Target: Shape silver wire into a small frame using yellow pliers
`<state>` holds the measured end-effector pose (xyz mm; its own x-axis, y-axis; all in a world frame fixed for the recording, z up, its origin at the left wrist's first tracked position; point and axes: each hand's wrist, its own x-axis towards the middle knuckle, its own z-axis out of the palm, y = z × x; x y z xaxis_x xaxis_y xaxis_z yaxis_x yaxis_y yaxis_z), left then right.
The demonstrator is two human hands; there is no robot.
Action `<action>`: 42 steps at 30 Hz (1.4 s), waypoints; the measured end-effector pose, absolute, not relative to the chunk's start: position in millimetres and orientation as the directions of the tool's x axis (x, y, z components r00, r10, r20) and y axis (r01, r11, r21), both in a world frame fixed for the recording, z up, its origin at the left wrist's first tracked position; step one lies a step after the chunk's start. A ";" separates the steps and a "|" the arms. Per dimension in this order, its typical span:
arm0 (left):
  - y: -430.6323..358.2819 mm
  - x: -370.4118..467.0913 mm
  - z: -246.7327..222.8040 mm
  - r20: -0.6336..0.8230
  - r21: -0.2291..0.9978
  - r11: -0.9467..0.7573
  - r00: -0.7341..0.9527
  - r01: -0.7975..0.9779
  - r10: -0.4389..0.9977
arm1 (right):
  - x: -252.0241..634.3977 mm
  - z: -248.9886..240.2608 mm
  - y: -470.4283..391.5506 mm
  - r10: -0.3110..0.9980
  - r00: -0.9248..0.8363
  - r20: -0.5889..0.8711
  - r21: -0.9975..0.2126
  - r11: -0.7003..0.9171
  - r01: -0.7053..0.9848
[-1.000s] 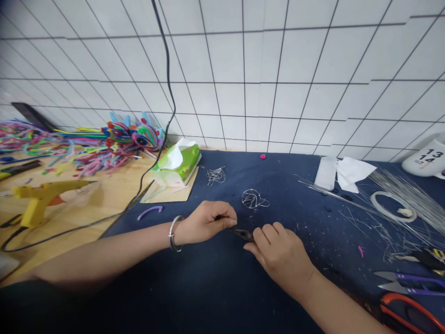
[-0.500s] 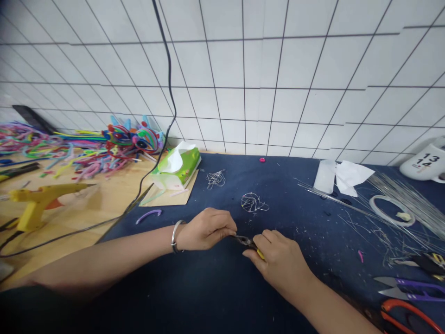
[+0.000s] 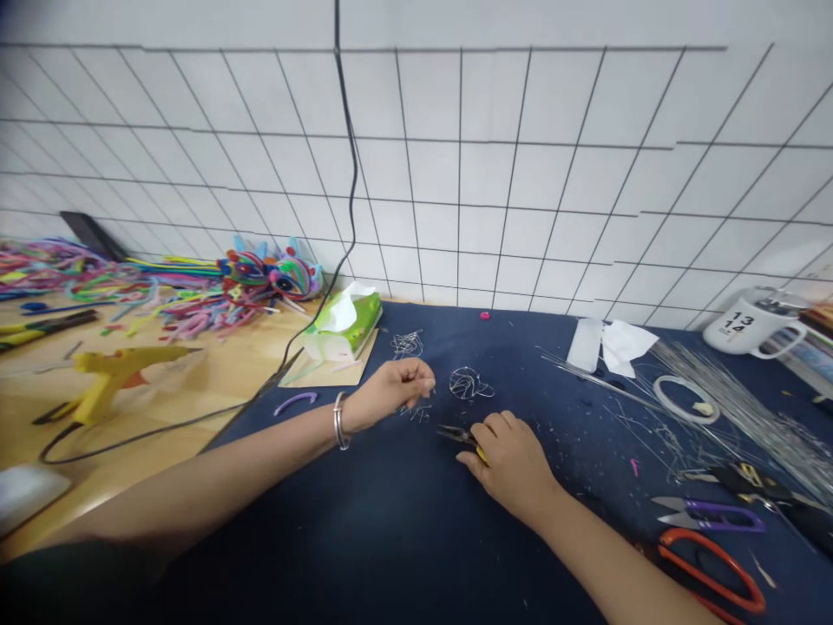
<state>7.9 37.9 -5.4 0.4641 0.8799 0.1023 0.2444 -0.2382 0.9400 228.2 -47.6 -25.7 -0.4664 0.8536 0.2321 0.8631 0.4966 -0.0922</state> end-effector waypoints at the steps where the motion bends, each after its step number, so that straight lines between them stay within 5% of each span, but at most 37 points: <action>1: 34.7 7.6 -4.7 0.034 0.972 -0.137 0.464 0.191 0.885 | 227.3 -24.2 -50.0 0.846 -0.481 0.231 -0.098 0.512 0.853; 7: -2.8 11.1 -13.0 -0.119 0.991 0.130 0.497 0.014 0.860 | 224.3 -19.8 -60.2 0.810 -0.536 0.238 -0.139 0.574 0.807; 14: -31.8 23.9 -25.6 -0.097 0.991 0.126 0.448 -0.036 0.889 | 235.0 -20.2 -53.0 0.861 -0.429 0.273 -0.176 0.483 0.858; 28: -33.5 26.8 -24.0 -0.084 0.992 0.120 0.470 -0.047 0.879 | 225.4 -6.8 -58.2 0.833 -0.510 0.215 -0.273 0.553 0.787; 34: -32.0 25.1 -24.2 -0.099 0.991 0.131 0.503 -0.029 0.859 | 230.2 -6.3 -40.7 0.938 -0.258 0.231 -0.541 0.344 0.767; 42: -28.4 20.5 -21.4 -0.114 0.989 0.146 0.562 -0.012 0.819 | 227.5 -0.7 16.0 0.976 -0.053 0.211 -0.587 0.170 0.792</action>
<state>20.5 -28.4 -21.4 0.5617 0.8194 -0.1143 -0.0119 0.1461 0.9892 227.5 16.0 -0.7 -0.0534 0.9761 0.2106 0.7915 0.1699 -0.5870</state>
